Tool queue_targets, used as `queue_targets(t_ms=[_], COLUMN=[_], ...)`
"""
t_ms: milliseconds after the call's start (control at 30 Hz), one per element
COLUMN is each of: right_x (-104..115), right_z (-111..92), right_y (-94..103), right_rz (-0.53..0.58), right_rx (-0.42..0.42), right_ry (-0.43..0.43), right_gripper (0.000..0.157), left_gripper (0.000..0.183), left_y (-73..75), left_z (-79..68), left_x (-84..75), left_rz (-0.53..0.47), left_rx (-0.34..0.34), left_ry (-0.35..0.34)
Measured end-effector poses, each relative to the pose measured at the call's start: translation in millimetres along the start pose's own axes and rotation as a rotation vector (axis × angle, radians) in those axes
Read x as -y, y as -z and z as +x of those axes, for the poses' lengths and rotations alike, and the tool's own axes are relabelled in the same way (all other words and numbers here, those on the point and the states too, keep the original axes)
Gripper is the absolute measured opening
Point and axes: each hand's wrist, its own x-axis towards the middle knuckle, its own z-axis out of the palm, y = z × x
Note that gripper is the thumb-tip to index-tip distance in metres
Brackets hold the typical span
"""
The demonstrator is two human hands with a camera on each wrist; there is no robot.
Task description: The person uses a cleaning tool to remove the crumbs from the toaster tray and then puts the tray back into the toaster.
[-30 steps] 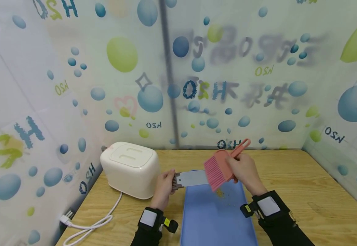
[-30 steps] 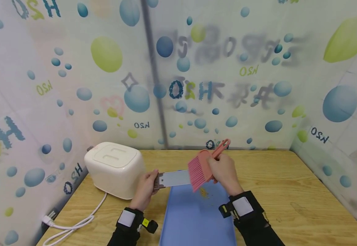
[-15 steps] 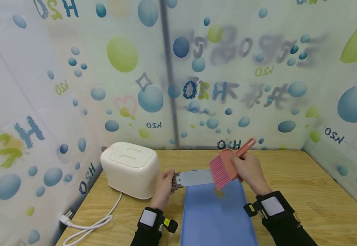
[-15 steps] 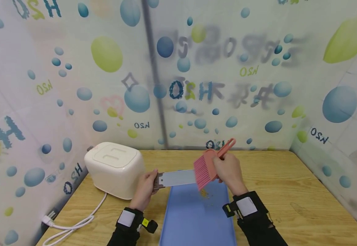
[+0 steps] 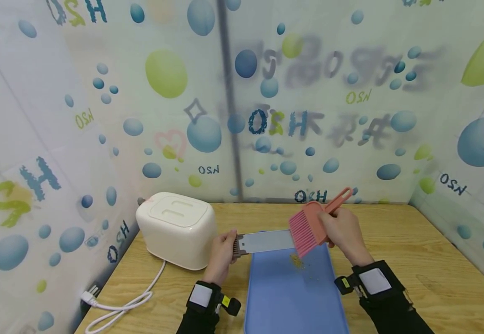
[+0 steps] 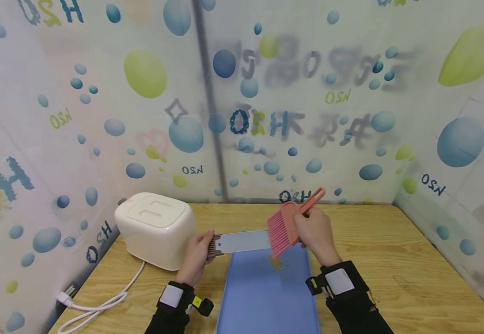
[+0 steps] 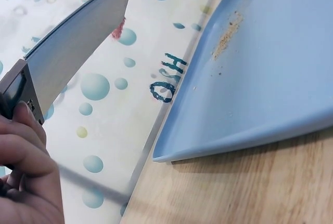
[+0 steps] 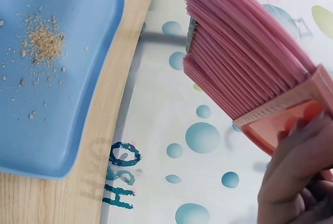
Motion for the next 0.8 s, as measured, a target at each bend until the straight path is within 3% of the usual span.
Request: queue_targets(t_ms=[500,800], right_x=[2.5,20.2], right_z=[2.2,0.6], right_y=[5.4,0.6], right_rz=[-0.036,0.038], right_rx=[-0.025,-0.013], right_ry=[0.015,0.069], right_gripper=[0.037,0.035], left_gripper=[0.040,0.041], left_y=[1.0,0.7], left_z=[-0.1,-0.3], left_x=[0.8,0.5], left_rz=[0.020,0.031], left_rx=[0.004,0.008], left_ry=[-0.009,-0.010])
